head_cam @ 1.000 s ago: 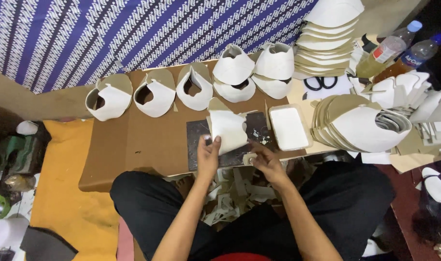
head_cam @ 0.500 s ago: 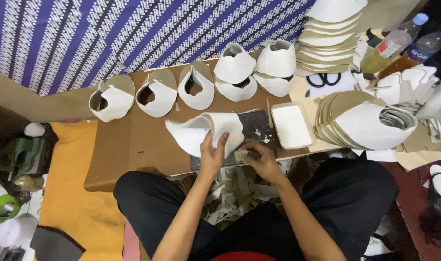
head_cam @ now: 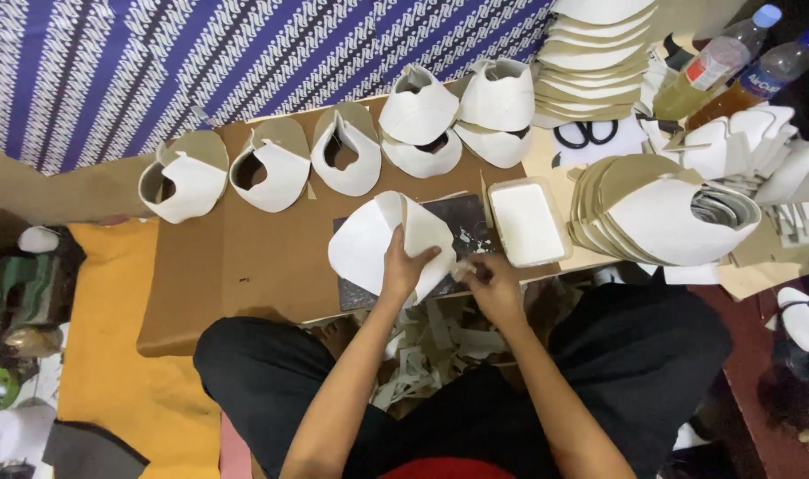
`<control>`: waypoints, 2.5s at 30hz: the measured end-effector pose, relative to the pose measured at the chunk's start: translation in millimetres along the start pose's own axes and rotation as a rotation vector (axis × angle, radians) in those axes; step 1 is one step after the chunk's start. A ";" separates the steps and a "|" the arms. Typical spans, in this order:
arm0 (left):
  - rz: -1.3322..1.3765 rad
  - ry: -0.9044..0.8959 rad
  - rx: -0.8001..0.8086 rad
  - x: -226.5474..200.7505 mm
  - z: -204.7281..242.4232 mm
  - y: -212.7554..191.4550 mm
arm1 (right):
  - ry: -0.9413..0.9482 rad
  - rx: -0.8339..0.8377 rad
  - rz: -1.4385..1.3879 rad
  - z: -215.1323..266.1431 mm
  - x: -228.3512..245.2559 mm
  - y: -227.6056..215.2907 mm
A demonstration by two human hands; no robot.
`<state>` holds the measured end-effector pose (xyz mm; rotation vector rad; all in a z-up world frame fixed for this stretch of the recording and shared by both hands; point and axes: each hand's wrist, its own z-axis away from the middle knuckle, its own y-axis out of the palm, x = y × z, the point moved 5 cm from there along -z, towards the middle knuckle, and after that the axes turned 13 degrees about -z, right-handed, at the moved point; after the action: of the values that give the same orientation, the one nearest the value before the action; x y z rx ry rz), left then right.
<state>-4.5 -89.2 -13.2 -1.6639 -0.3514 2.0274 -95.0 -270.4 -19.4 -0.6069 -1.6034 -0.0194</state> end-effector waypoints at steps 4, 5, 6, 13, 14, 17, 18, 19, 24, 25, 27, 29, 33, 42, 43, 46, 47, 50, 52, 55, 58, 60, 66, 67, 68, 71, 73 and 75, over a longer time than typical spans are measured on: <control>-0.131 -0.010 -0.050 -20.2 17.4 2.6 | -0.041 -0.075 0.078 -16.8 47.3 -22.0; -0.232 0.047 -0.087 -32.6 24.4 -3.0 | -0.058 -0.042 0.083 -22.2 46.4 -16.8; -0.334 0.105 -0.124 -45.3 31.9 -8.7 | -0.075 -0.009 0.088 -27.3 45.8 -11.6; -0.324 0.191 -0.162 -17.7 13.8 -1.4 | -0.132 0.083 0.397 -38.7 37.3 30.2; -0.310 0.179 -0.153 -21.3 13.8 -3.9 | -0.077 0.151 0.392 -46.1 36.5 29.1; -0.254 0.131 -0.127 -6.1 9.0 -2.5 | -0.013 0.170 0.374 -53.9 64.5 2.1; -0.200 0.094 -0.118 0.8 3.1 0.9 | -0.015 0.127 0.370 -58.6 80.5 -14.1; -0.197 0.090 -0.111 6.6 2.7 4.0 | -0.008 0.128 0.375 -70.9 56.0 -28.8; -0.258 0.092 -0.027 22.2 -2.5 14.3 | -0.108 0.041 0.792 -116.8 -13.0 -82.7; -0.255 0.095 -0.026 15.7 -2.6 11.4 | -0.109 0.038 0.795 -118.7 -15.9 -83.6; -0.229 0.091 0.003 5.8 -1.5 5.1 | -0.157 0.109 0.853 -120.9 -22.0 -78.4; -0.197 0.082 -0.001 -3.0 5.0 0.0 | -0.163 0.119 0.861 -119.9 -32.4 -76.8; -0.161 0.049 -0.031 -6.9 3.1 -6.7 | -0.191 0.091 0.744 -104.1 14.2 -79.3; -0.151 0.045 -0.117 -24.6 22.9 -9.1 | -0.366 -0.065 0.594 -76.5 31.5 -103.9; -0.146 0.041 -0.124 -27.2 22.5 -11.1 | -0.372 -0.058 0.595 -68.8 45.0 -102.6; -0.106 0.051 -0.094 -28.1 22.7 -18.7 | -0.391 -0.094 0.513 -40.9 58.1 -97.3; -0.139 0.046 -0.074 -27.5 22.8 -16.5 | -0.329 -0.010 0.599 -36.1 41.2 -95.7; -0.185 0.033 -0.042 -28.2 26.2 -11.6 | -0.271 0.058 0.643 -27.6 26.0 -92.0; -0.185 0.021 -0.039 -24.9 21.8 -7.2 | -0.289 0.052 0.607 -27.9 44.3 -81.1; -0.237 0.057 -0.050 -18.7 14.3 -5.5 | -0.403 0.128 0.298 -19.6 82.1 -41.3; -0.228 0.020 -0.009 -23.0 15.3 -8.7 | -0.369 0.197 0.226 -16.8 69.7 -0.4; -0.261 0.038 0.006 -24.7 17.9 -9.0 | -0.365 0.259 0.289 -16.6 44.3 20.5; -0.329 0.030 0.001 -17.1 7.7 -6.8 | -0.416 0.190 0.257 -47.8 72.1 30.7; -0.331 0.031 0.001 -13.8 7.2 -4.9 | -0.415 0.189 0.255 -49.3 60.1 31.4; -0.328 0.041 -0.017 -10.8 6.5 -4.0 | -0.524 0.204 0.310 -48.3 52.4 34.4; -0.319 0.068 -0.058 -14.4 7.3 -5.4 | -0.642 0.250 0.392 -27.9 61.8 30.8; -0.322 0.082 -0.067 -15.3 11.5 -3.8 | -0.635 0.279 0.416 -8.8 64.9 25.2; -0.308 0.083 -0.085 -16.7 10.8 -3.3 | -0.551 0.332 0.294 -0.6 56.8 20.8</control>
<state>-12.1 -93.9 4.9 -1.6249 -0.6307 1.7331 -86.4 -231.9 26.5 -0.6100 -1.9693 0.6702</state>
